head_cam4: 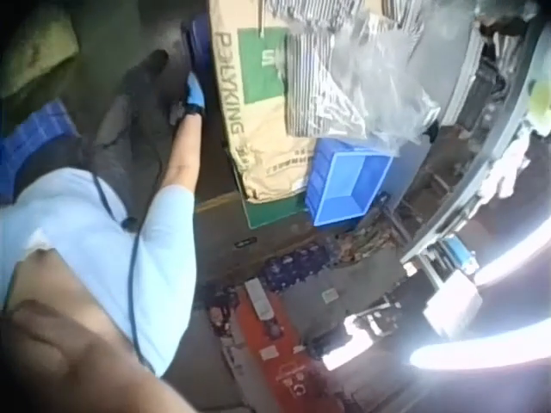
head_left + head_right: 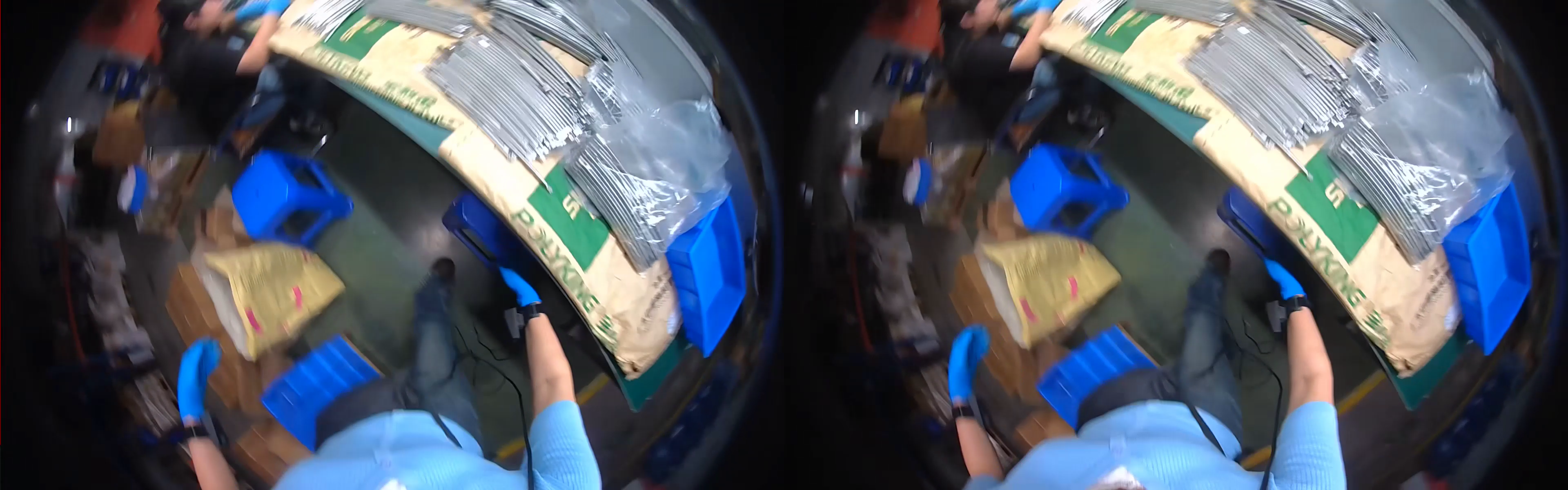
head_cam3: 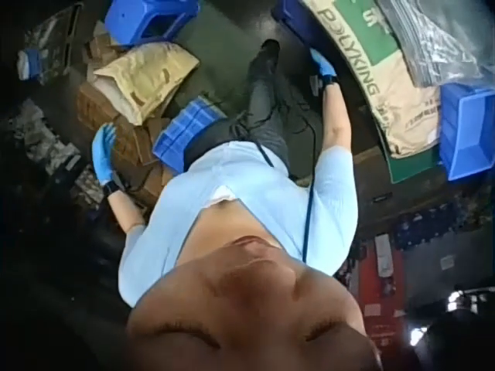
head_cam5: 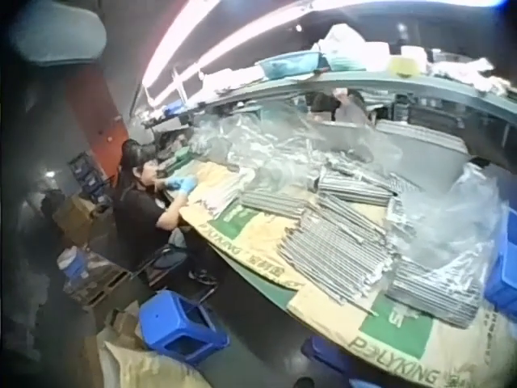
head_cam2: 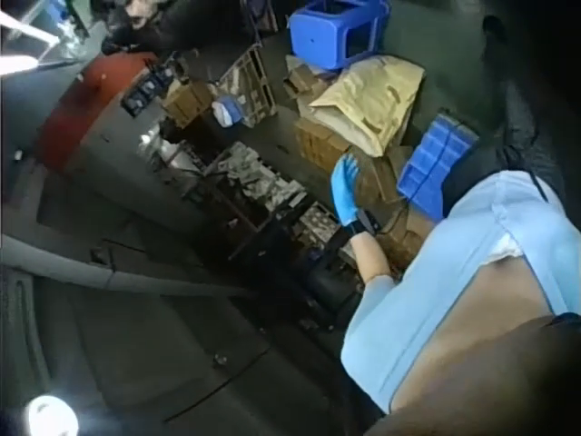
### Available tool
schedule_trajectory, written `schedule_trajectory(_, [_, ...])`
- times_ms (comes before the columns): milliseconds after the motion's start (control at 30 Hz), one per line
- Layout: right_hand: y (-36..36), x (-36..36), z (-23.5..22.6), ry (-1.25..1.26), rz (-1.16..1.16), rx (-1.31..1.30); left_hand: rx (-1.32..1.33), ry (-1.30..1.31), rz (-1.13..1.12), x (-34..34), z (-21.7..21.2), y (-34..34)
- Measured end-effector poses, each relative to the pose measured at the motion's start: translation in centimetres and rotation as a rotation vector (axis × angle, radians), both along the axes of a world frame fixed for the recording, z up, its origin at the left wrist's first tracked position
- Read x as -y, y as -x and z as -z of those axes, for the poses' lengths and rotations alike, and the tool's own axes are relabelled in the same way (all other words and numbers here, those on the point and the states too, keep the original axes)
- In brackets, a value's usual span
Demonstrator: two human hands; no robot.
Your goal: The person moves a blue bin, empties a plastic bag of metal rods onto the table, and gathers the rods into a bundle. They then align the bundle by hand and place it into the blue bin.
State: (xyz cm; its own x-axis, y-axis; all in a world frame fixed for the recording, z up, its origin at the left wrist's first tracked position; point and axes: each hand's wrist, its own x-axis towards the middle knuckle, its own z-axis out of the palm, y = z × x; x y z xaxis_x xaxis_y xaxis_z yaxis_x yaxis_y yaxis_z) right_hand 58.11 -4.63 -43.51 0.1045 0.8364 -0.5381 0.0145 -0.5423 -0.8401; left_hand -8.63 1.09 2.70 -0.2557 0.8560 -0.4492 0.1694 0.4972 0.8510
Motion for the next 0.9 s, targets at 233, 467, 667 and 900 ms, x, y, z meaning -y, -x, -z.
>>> schedule_trajectory(233, [4.8, -9.0, 4.0, 0.067, 0.000, 0.696, -0.267, 0.263, 0.025, -6.4, -8.3, 3.4])
schedule_trajectory(467, [2.0, -5.7, 6.5, 0.331, -0.071, 0.674, -0.290, 0.308, 0.100, -13.7, -9.3, 3.0])
schedule_trajectory(667, [3.0, 1.3, 2.5, 0.527, -0.068, 0.678, -0.239, 0.315, 0.193, -18.6, -8.1, 8.6])
schedule_trajectory(900, [8.9, 7.5, -3.1, 0.728, 0.031, 0.678, -0.179, 0.243, 0.362, -23.7, -4.7, 9.3])
